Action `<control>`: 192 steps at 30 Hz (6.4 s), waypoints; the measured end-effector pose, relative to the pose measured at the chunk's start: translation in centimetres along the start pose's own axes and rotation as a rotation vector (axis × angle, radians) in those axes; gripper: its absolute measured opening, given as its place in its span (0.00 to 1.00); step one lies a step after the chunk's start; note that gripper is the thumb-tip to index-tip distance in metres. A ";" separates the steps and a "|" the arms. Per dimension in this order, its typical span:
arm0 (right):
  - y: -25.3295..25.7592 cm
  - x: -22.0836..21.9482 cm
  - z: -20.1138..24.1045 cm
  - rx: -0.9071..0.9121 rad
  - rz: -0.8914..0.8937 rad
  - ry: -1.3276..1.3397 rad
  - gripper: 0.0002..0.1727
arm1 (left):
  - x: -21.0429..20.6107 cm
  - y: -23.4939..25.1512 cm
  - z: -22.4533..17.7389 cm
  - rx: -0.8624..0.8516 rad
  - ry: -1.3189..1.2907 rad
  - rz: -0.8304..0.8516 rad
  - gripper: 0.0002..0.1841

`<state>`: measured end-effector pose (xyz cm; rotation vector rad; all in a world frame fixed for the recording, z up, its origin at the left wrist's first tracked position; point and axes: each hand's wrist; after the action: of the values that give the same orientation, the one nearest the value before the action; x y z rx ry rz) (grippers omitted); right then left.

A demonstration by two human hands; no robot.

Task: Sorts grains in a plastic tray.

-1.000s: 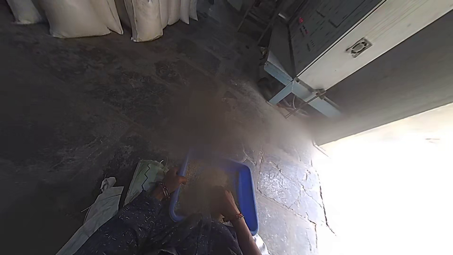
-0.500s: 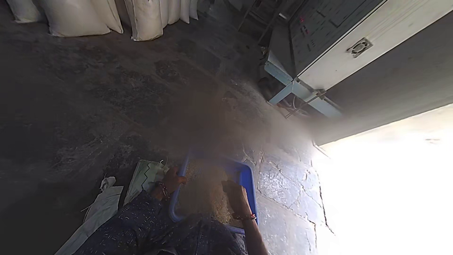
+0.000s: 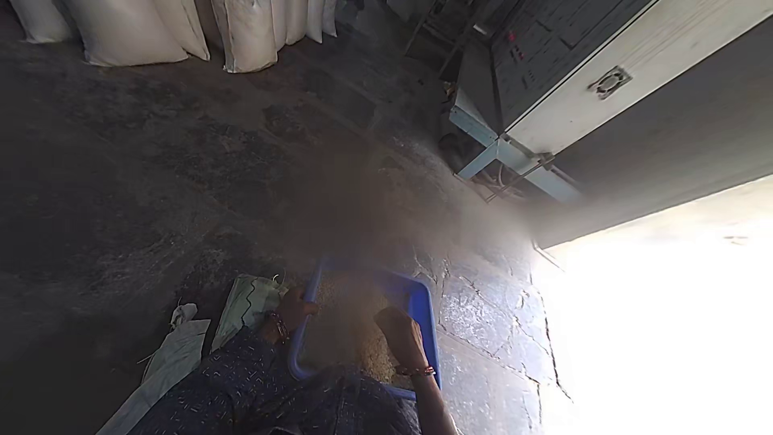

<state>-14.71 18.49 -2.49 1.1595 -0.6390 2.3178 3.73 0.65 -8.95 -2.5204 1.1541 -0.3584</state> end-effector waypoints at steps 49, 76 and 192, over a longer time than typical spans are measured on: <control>1.6 -1.1 -3.1 -0.177 0.094 -0.099 0.29 | 0.0 -0.1 -0.3 0.009 0.013 -0.001 0.28; 4.7 -5.0 -0.7 0.022 0.292 -0.257 0.28 | 0.1 0.1 -0.1 -0.021 0.023 0.010 0.26; 2.1 -2.9 -0.3 -0.110 0.227 -0.202 0.21 | 0.1 0.2 0.0 0.006 -0.011 0.021 0.26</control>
<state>-14.58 16.43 -5.39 1.3401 -1.0056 2.3301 3.65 0.46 -9.08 -2.5000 1.1726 -0.3421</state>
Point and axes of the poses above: each hand's wrist, its own y-axis towards the middle knuckle, its own x-axis out of the back of the hand, z = x × y
